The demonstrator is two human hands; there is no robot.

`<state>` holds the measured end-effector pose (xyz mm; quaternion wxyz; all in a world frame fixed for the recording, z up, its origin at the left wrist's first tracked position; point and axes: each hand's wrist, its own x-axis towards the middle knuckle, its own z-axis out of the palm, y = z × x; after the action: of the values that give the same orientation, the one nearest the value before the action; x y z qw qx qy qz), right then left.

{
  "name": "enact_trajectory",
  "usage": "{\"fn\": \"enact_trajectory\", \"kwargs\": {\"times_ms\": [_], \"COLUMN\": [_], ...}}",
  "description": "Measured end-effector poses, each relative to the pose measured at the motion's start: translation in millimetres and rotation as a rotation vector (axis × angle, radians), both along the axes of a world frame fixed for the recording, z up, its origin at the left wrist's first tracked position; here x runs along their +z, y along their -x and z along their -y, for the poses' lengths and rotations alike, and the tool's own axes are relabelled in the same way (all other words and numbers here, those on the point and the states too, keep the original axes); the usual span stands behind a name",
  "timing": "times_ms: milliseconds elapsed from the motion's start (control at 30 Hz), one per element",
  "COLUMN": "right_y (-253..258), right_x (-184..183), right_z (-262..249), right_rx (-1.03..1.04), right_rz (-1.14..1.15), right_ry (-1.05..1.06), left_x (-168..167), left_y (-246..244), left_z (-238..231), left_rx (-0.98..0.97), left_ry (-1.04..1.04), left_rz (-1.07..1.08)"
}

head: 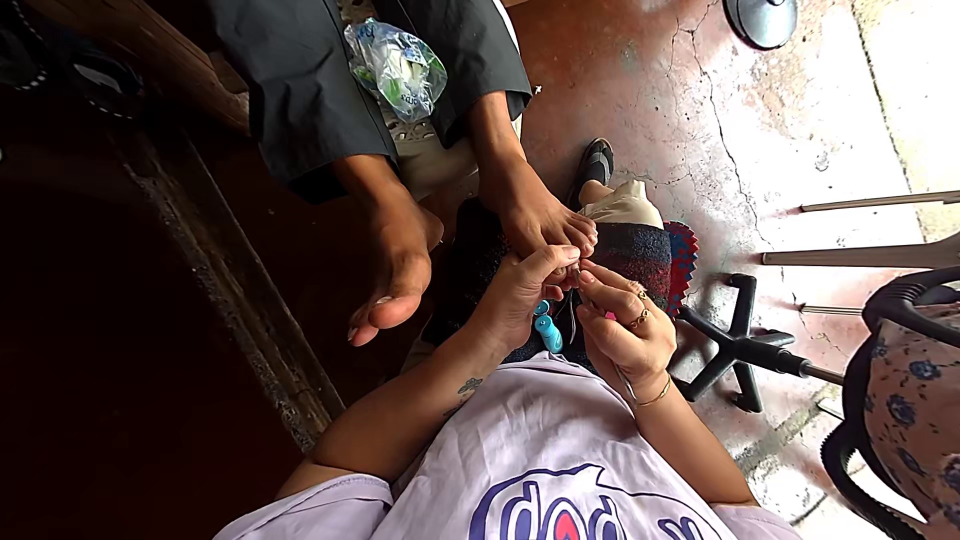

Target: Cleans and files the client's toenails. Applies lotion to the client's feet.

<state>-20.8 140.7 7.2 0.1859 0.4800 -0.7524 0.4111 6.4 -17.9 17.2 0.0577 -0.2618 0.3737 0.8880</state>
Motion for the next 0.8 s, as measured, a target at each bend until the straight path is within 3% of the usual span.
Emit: {"fn": "enact_trajectory", "kwargs": {"times_ms": [600,733,800], "right_y": [2,5,6], "right_x": [11,31,32], "right_z": [6,-4,-7], "right_rx": [-0.023,-0.002,0.0], "right_rz": [0.095,0.323,0.349], "right_ry": [-0.009,-0.054,0.026], "left_x": [1,-1,0], "left_y": [0,0,0], "left_z": [0,0,2], "left_rx": [0.001,-0.017,-0.029], "left_ry": [0.006,0.005,-0.01], "left_rz": [0.012,0.0,-0.011]}}
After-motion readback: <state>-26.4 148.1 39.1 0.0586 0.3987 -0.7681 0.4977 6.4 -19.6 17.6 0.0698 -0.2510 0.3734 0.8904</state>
